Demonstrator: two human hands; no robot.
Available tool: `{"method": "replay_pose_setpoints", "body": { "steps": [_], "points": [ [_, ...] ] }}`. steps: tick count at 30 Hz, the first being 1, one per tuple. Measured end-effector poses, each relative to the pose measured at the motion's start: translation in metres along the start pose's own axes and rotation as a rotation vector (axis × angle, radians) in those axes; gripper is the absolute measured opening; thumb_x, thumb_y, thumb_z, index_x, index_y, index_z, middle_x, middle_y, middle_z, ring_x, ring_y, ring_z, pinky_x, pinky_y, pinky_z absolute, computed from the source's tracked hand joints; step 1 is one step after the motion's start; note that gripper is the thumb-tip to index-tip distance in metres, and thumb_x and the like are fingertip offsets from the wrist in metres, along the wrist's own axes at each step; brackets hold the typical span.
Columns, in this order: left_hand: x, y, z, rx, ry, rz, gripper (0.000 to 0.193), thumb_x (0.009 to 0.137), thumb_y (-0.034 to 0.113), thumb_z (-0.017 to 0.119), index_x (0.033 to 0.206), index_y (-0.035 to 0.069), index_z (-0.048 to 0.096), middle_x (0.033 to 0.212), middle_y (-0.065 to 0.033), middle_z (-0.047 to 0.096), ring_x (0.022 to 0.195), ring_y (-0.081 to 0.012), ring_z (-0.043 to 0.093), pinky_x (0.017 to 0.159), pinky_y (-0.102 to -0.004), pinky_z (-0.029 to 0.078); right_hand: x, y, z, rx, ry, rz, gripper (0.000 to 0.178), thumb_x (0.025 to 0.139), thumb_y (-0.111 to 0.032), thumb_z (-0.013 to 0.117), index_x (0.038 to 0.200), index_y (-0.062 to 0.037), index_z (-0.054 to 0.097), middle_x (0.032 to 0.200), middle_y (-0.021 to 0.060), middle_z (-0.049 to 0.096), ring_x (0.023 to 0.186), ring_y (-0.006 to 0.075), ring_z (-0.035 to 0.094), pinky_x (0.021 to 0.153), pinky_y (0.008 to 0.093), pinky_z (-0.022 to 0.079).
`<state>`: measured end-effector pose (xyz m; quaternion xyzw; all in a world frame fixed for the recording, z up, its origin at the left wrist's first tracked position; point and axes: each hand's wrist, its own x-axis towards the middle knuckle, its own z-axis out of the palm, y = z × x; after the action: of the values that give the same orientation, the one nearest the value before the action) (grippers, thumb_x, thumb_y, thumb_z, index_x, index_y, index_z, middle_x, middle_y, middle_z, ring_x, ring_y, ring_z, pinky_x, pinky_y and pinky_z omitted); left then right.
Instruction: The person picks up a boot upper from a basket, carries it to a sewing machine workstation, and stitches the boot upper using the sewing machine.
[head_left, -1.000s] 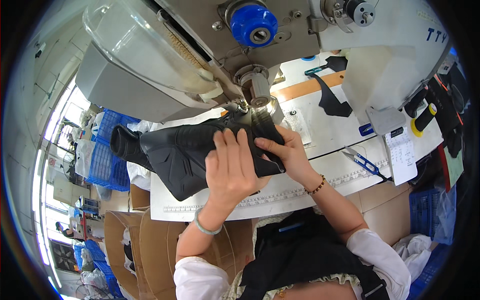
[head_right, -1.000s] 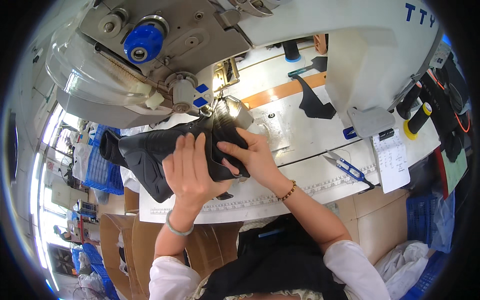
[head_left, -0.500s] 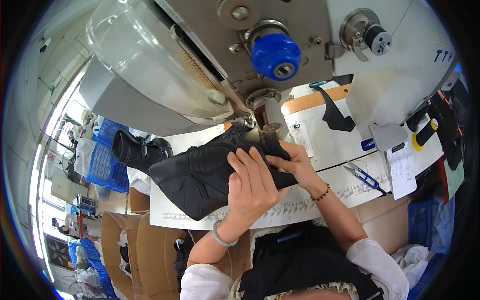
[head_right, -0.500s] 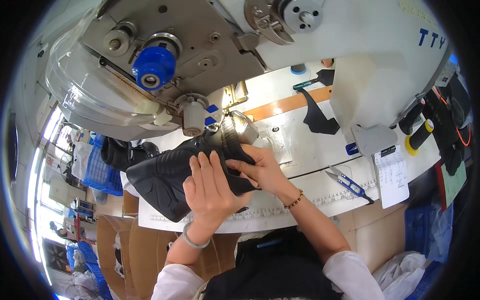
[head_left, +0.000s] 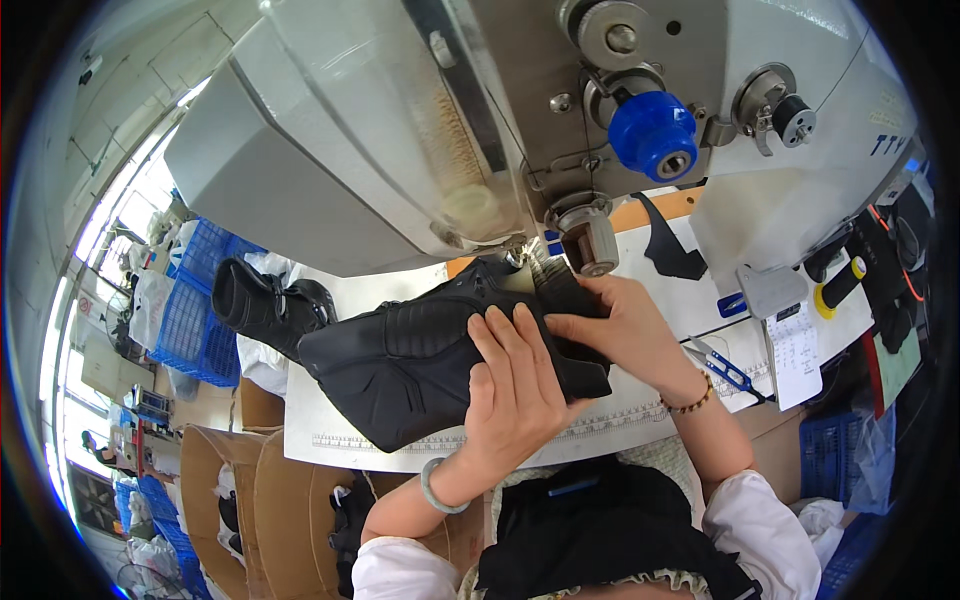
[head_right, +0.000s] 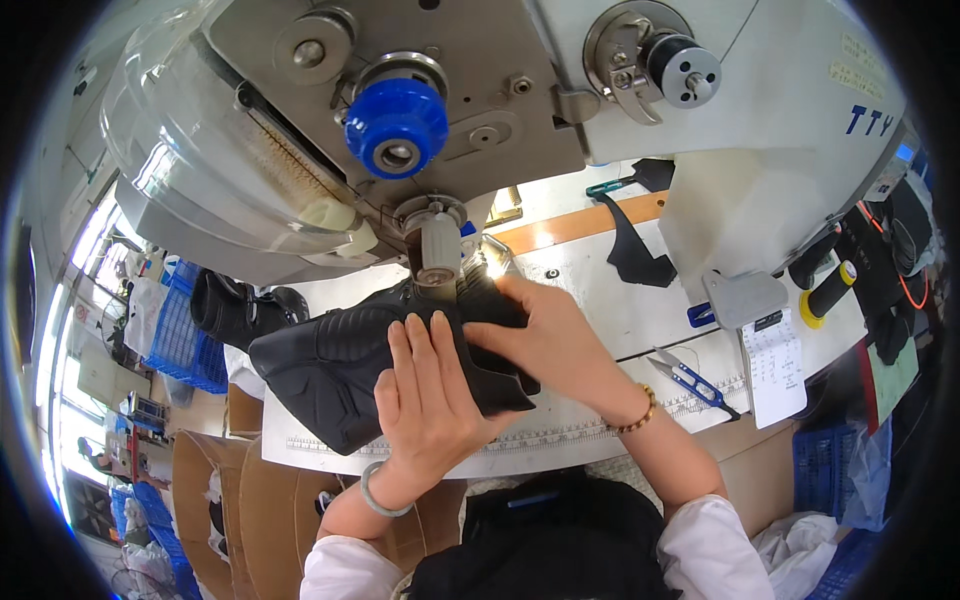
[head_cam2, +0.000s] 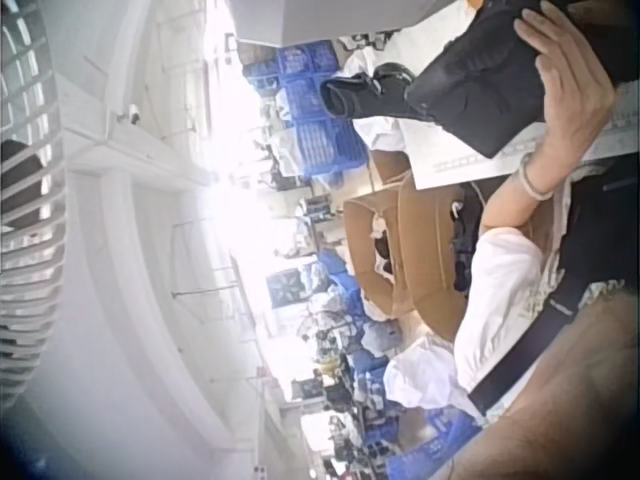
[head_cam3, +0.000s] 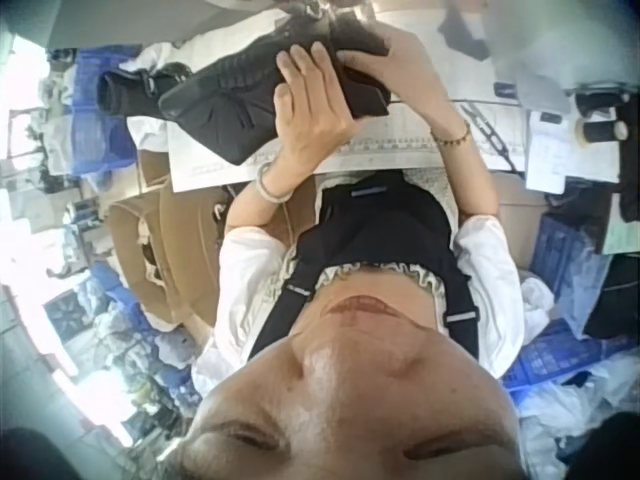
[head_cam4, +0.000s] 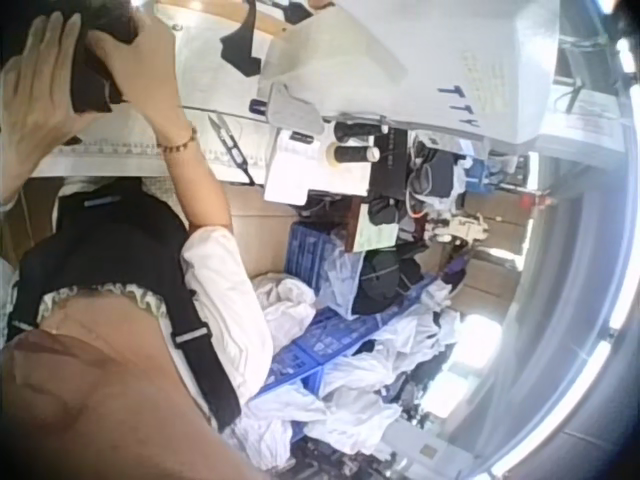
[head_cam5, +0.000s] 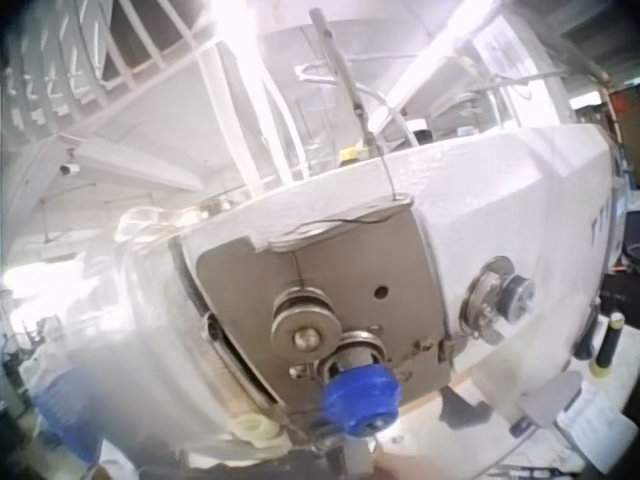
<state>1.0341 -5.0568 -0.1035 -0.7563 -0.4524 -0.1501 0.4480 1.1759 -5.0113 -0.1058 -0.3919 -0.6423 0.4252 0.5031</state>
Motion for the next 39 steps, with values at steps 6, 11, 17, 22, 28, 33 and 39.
{"method": "replay_pose_setpoints", "body": {
  "steps": [6, 11, 17, 22, 28, 33, 39],
  "points": [
    [0.005, -0.001, 0.000, -0.080, 0.045, -0.010, 0.079, 0.073, 0.062, 0.042, 0.100, -0.011, 0.057, 0.094, -0.0245, 0.059, 0.090, -0.0337, 0.057, 0.065, -0.0334, 0.037, 0.005, 0.010, 0.003, 0.287, -0.066, 0.164, 0.021, 0.077, -0.011, 0.062, 0.089, 0.0050, 0.059, 0.071, 0.0085, 0.062, 0.065, 0.0052, 0.054, 0.057, 0.0215, 0.046],
    [0.010, -0.005, 0.003, -0.115, 0.111, 0.001, 0.073, 0.072, 0.058, 0.046, 0.092, -0.011, 0.059, 0.084, -0.0227, 0.059, 0.079, -0.0342, 0.058, 0.058, -0.0341, 0.037, 0.005, 0.035, 0.012, 0.241, -0.084, -0.054, 0.018, 0.079, -0.013, 0.062, 0.089, 0.0017, 0.061, 0.068, 0.0041, 0.062, 0.062, 0.0030, 0.051, 0.056, 0.0213, 0.044],
    [0.012, 0.005, 0.006, -0.076, 0.107, -0.002, 0.072, 0.074, 0.058, 0.045, 0.090, -0.010, 0.060, 0.081, -0.0226, 0.060, 0.077, -0.0357, 0.058, 0.056, -0.0329, 0.037, 0.010, 0.051, 0.008, 0.249, -0.193, -0.045, 0.016, 0.080, -0.013, 0.062, 0.087, 0.0020, 0.060, 0.065, 0.0037, 0.059, 0.059, 0.0026, 0.045, 0.053, 0.0213, 0.041],
    [0.013, 0.013, 0.006, -0.057, 0.105, -0.038, 0.071, 0.076, 0.057, 0.043, 0.089, -0.011, 0.060, 0.081, -0.0232, 0.060, 0.077, -0.0364, 0.059, 0.054, -0.0322, 0.036, 0.010, 0.045, 0.003, 0.239, -0.248, -0.115, 0.016, 0.080, -0.010, 0.061, 0.090, 0.0025, 0.060, 0.068, 0.0031, 0.060, 0.063, 0.0025, 0.046, 0.055, 0.0214, 0.041],
    [0.013, 0.014, 0.007, -0.039, 0.091, -0.046, 0.071, 0.077, 0.057, 0.041, 0.089, -0.011, 0.060, 0.080, -0.0234, 0.060, 0.076, -0.0367, 0.059, 0.053, -0.0316, 0.035, 0.012, 0.048, 0.006, 0.321, -0.234, -0.108, 0.016, 0.079, -0.007, 0.060, 0.092, 0.0028, 0.060, 0.072, 0.0040, 0.061, 0.065, 0.0032, 0.049, 0.058, 0.0219, 0.043],
    [0.014, 0.014, 0.006, 0.027, 0.090, -0.051, 0.073, 0.079, 0.057, 0.036, 0.089, -0.011, 0.060, 0.081, -0.0242, 0.060, 0.077, -0.0367, 0.059, 0.055, -0.0316, 0.035, 0.011, 0.049, 0.006, 0.379, -0.214, -0.020, 0.016, 0.079, -0.004, 0.060, 0.093, 0.0029, 0.061, 0.076, 0.0040, 0.063, 0.069, 0.0036, 0.052, 0.060, 0.0214, 0.044],
    [0.015, 0.016, 0.004, 0.048, 0.030, -0.023, 0.076, 0.080, 0.059, 0.031, 0.090, -0.011, 0.060, 0.083, -0.0247, 0.060, 0.079, -0.0369, 0.058, 0.058, -0.0310, 0.034, 0.013, 0.051, 0.002, 0.390, -0.259, 0.039, 0.024, 0.079, -0.007, 0.061, 0.102, 0.0010, 0.060, 0.079, 0.0020, 0.064, 0.070, 0.0035, 0.052, 0.062, 0.0209, 0.044]
  ]
}}
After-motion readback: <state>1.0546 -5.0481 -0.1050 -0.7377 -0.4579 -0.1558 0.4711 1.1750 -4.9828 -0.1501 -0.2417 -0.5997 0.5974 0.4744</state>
